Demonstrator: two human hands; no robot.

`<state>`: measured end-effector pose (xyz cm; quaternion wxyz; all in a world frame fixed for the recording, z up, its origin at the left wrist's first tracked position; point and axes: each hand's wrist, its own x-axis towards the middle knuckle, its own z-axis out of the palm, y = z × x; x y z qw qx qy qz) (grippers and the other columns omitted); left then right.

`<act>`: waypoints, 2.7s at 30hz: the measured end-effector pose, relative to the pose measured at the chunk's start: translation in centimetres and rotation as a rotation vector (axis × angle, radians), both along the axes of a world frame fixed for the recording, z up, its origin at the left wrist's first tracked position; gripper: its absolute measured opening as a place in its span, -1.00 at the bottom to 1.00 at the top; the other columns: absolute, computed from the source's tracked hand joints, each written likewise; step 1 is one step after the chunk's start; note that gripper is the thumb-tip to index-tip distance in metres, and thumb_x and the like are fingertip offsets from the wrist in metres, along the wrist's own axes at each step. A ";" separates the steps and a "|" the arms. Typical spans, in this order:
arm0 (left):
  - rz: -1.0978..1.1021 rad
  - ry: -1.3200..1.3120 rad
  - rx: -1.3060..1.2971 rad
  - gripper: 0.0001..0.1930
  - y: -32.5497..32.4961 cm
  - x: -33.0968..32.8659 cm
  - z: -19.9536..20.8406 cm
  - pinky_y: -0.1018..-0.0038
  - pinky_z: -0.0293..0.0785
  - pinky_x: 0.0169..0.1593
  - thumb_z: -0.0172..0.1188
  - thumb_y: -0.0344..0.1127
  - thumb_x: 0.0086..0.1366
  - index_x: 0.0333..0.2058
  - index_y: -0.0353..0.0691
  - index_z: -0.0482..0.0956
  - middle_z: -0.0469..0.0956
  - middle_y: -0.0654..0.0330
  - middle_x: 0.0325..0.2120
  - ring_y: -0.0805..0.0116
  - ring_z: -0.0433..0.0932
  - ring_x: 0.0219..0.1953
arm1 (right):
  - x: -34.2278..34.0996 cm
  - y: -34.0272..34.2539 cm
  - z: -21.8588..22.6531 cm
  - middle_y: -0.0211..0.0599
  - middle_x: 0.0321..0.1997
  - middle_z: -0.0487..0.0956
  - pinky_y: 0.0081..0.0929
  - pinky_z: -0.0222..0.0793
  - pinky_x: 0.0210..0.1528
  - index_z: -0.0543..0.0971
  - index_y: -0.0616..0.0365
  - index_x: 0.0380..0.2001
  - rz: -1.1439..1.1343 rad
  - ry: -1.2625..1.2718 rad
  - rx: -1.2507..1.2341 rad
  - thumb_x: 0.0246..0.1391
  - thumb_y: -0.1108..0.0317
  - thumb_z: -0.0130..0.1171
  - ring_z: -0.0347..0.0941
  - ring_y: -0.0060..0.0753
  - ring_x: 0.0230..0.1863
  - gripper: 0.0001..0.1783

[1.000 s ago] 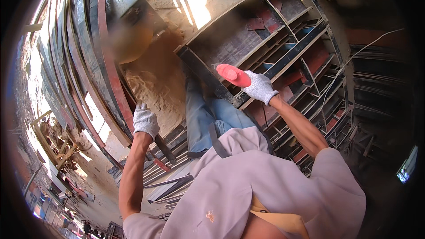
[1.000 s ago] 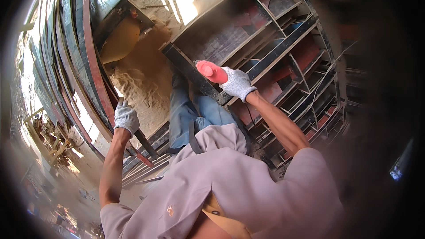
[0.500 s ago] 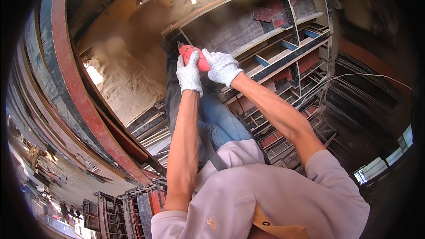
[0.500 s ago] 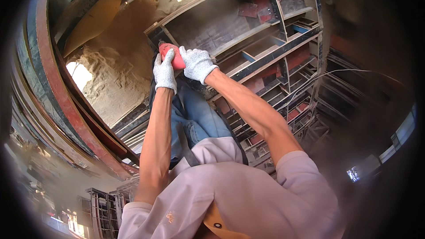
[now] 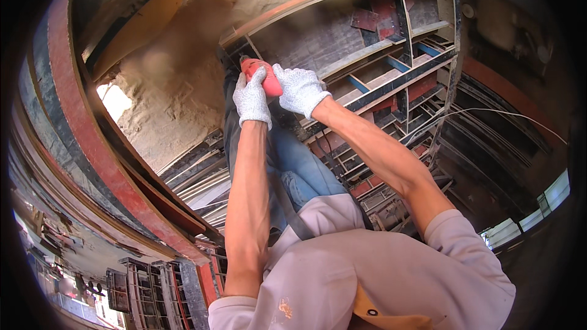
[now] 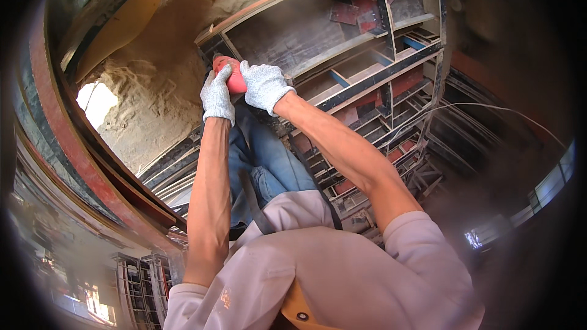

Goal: The person uses a red electric sander to smooth the edges and surfaces of a wooden cabinet frame. They move the sander along the frame, reposition the cabinet, and continue sanding different sections.

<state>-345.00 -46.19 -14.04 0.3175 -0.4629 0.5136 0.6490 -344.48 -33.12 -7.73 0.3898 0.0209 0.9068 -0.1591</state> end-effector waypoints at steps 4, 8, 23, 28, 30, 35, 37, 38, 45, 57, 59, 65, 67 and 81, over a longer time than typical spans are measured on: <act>-0.018 0.010 -0.047 -0.14 0.8 -0.2 0.4 0.37 0.46 0.14 0.40 -0.25 0.13 0.30 -0.53 0.20 0.40 -0.14 0.20 0.17 0.52 0.09 | 0.1 0.3 -0.2 0.09 -0.33 0.65 -0.04 0.53 -0.25 0.40 0.32 0.10 -0.005 0.013 -0.005 -0.09 0.31 0.15 0.62 0.10 -0.29 -0.38; 0.015 -0.015 -0.123 -0.21 0.3 -0.5 -2.3 0.38 0.45 0.14 0.38 -0.30 0.15 0.27 -0.55 0.24 0.42 -0.13 0.19 0.18 0.52 0.08 | -1.8 -0.9 -0.3 0.10 -0.38 0.65 -0.05 0.54 -0.29 0.41 0.44 0.05 0.143 -0.025 0.008 -0.08 0.31 0.14 0.63 0.09 -0.33 -0.40; 0.617 -0.128 0.135 -0.75 2.1 -4.6 -1.7 0.29 0.64 -0.14 0.12 -0.58 0.24 -0.08 -0.44 0.51 0.57 -0.07 -0.10 0.14 0.67 -0.27 | -9.1 -1.3 0.2 0.12 -0.37 0.67 -0.11 0.56 -0.32 0.56 0.39 -0.18 0.321 -0.011 -0.037 0.10 0.31 0.07 0.67 0.05 -0.34 -0.66; 0.619 -0.101 0.295 -0.79 0.5 -3.9 -5.2 0.24 0.65 -0.10 0.09 -0.52 0.29 -0.11 -0.43 0.46 0.56 -0.13 -0.09 0.04 0.68 -0.24 | -11.2 -1.7 0.7 0.12 -0.38 0.67 -0.09 0.55 -0.32 0.56 0.40 -0.20 0.372 -0.016 -0.117 0.10 0.31 0.07 0.67 0.06 -0.34 -0.66; 0.595 -0.118 0.234 -0.80 1.8 -4.1 -3.9 0.24 0.65 -0.10 0.08 -0.53 0.29 -0.11 -0.42 0.46 0.59 -0.12 -0.16 0.04 0.68 -0.22 | -10.7 -0.8 0.0 0.14 -0.38 0.66 -0.05 0.55 -0.32 0.55 0.43 -0.20 0.370 -0.057 -0.082 0.11 0.32 0.05 0.67 0.08 -0.34 -0.66; 0.545 -0.058 0.203 -0.85 1.8 -4.5 -3.7 0.25 0.63 -0.07 0.04 -0.52 0.30 -0.18 -0.37 0.51 0.61 -0.06 -0.22 0.05 0.67 -0.22 | -11.1 -0.8 -0.4 0.14 -0.36 0.67 -0.05 0.54 -0.31 0.61 0.34 -0.20 0.339 -0.079 -0.109 0.12 0.29 0.04 0.66 0.08 -0.31 -0.67; 0.509 -0.062 0.300 -0.88 0.8 -5.2 -5.4 0.27 0.57 -0.01 0.05 -0.47 0.30 -0.24 -0.35 0.52 0.63 0.00 -0.30 0.11 0.64 -0.22 | -12.2 -1.3 -1.8 0.07 -0.32 0.68 -0.08 0.54 -0.30 0.65 0.23 -0.22 0.388 -0.054 -0.145 0.11 0.27 0.07 0.67 0.03 -0.30 -0.70; 0.487 -0.081 0.303 -0.89 0.4 -5.1 -5.1 0.28 0.57 -0.01 0.05 -0.48 0.30 -0.25 -0.35 0.52 0.63 0.00 -0.29 0.11 0.64 -0.22 | -11.7 -1.7 -1.5 0.00 -0.31 0.70 -0.11 0.54 -0.30 0.66 0.16 -0.25 0.385 -0.066 -0.111 0.11 0.28 0.07 0.67 0.00 -0.29 -0.73; 0.532 -0.084 0.351 -0.75 -0.1 -3.4 -4.4 0.23 0.49 0.14 -0.03 -0.42 0.33 -0.13 -0.42 0.54 0.61 -0.13 -0.09 0.02 0.61 -0.05 | -9.4 -2.9 -1.2 -0.09 -0.11 0.68 -0.09 0.52 -0.20 0.64 0.14 -0.11 0.275 -0.130 -0.037 0.14 0.27 0.03 0.65 -0.08 -0.13 -0.67; 0.343 0.047 0.954 -0.51 -3.6 -2.6 -5.8 0.11 0.29 0.32 -0.24 -0.19 0.41 0.10 -0.42 0.48 0.51 -0.14 0.09 -0.07 0.45 0.17 | -7.9 -6.7 -4.5 -0.22 -0.26 0.72 -0.07 0.48 -0.30 0.75 0.09 -0.30 0.349 -0.106 -0.041 0.09 0.27 0.09 0.65 -0.08 -0.24 -0.72; 0.220 0.139 0.871 -0.52 -2.6 -2.1 -6.4 0.11 0.26 0.33 -0.24 -0.18 0.42 0.07 -0.40 0.49 0.50 -0.12 0.10 -0.05 0.44 0.18 | -6.7 -7.9 -4.6 -0.16 -0.32 0.70 -0.02 0.48 -0.28 0.75 0.09 -0.32 0.256 0.089 0.269 0.07 0.26 0.09 0.64 -0.05 -0.27 -0.72; 0.079 0.018 0.557 -0.60 -2.0 -5.1 -7.7 0.15 0.39 0.24 -0.10 -0.22 0.39 0.04 -0.34 0.51 0.58 -0.04 0.00 0.03 0.54 0.05 | -9.2 -8.6 -5.1 0.13 -0.22 0.65 0.11 0.46 -0.08 0.59 0.29 -0.09 0.130 -0.192 0.193 0.09 0.30 0.05 0.59 0.15 -0.16 -0.62; 0.393 -0.225 0.502 -0.67 -2.6 -5.0 -4.4 0.20 0.57 0.06 0.10 -0.32 0.34 0.02 -0.35 0.50 0.65 0.03 -0.16 0.10 0.65 -0.13 | -9.3 -4.5 -4.6 0.14 -0.26 0.66 0.03 0.50 -0.17 0.52 0.33 -0.01 0.267 -0.295 -0.012 0.09 0.32 0.06 0.62 0.14 -0.22 -0.58; 0.034 -0.272 0.396 -0.57 -1.0 0.6 5.6 0.25 0.58 -0.03 0.38 -0.50 0.11 -0.04 -0.38 0.48 0.59 0.04 -0.16 0.19 0.62 -0.16 | 3.9 -0.5 8.6 0.03 -0.21 0.58 -0.13 0.48 -0.16 0.19 0.30 0.34 -0.077 -0.006 0.020 -0.16 0.34 0.22 0.54 -0.01 -0.23 -0.08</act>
